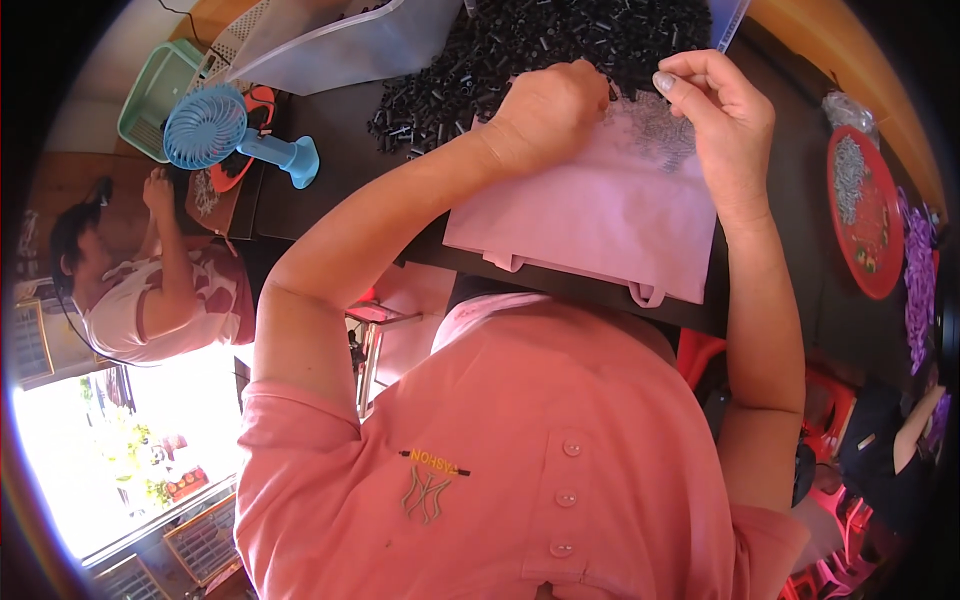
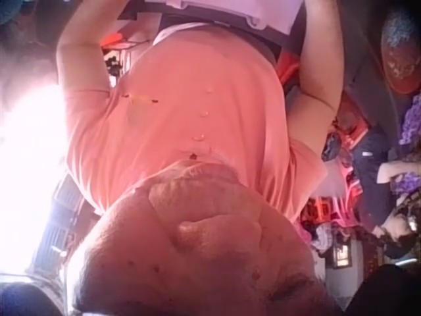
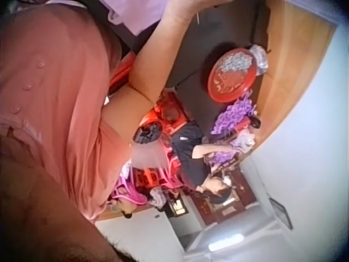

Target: The person assembles plastic components by inserting pins into them by hand and placing the assembled pieces onto a cloth bag.

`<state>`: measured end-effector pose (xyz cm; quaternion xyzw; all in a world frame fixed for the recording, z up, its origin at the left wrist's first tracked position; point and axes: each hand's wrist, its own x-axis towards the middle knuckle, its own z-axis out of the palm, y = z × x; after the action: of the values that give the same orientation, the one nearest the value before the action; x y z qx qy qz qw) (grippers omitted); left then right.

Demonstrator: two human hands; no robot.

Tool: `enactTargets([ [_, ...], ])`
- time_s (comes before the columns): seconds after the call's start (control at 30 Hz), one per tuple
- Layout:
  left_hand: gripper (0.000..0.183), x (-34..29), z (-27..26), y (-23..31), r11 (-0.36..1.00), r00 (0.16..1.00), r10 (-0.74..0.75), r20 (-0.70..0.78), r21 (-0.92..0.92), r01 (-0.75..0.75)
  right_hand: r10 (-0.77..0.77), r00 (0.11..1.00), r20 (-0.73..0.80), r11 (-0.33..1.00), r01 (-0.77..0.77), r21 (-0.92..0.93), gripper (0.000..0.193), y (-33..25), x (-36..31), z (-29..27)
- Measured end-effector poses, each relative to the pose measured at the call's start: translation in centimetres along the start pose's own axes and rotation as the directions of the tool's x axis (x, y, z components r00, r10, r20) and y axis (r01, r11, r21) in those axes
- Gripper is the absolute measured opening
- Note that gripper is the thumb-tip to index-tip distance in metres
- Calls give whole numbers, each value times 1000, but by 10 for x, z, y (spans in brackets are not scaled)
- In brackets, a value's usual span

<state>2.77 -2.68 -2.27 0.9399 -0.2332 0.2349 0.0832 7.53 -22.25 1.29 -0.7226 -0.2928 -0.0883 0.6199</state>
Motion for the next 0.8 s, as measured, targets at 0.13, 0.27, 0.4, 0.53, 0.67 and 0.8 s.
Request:
enactTargets([
  [0.13,14,12,-45,15,556,890,-352,288,-701,447,16,991,133,999,-20,32,13,7,-2,1],
  [0.27,17,8,-54,13,86,776,-377,505,-815,573,-4,959,284,998,-12,54,18,0,-4,8],
  [0.4,19,3,-50,12,-208,744,-335,578,-816,540,14,951,309,988,-61,142,14,-5,-6,11],
  [0.53,16,-3,-51,14,-315,739,-356,572,-818,482,-31,954,297,994,-1,108,9,-8,-8,13],
  [0.67,15,-8,-52,13,-277,752,-374,543,-839,468,-87,954,288,992,58,108,8,-6,-10,17],
  [0.8,15,-7,-56,15,-235,748,-402,527,-849,472,10,962,274,983,-60,175,9,-5,-12,19],
])
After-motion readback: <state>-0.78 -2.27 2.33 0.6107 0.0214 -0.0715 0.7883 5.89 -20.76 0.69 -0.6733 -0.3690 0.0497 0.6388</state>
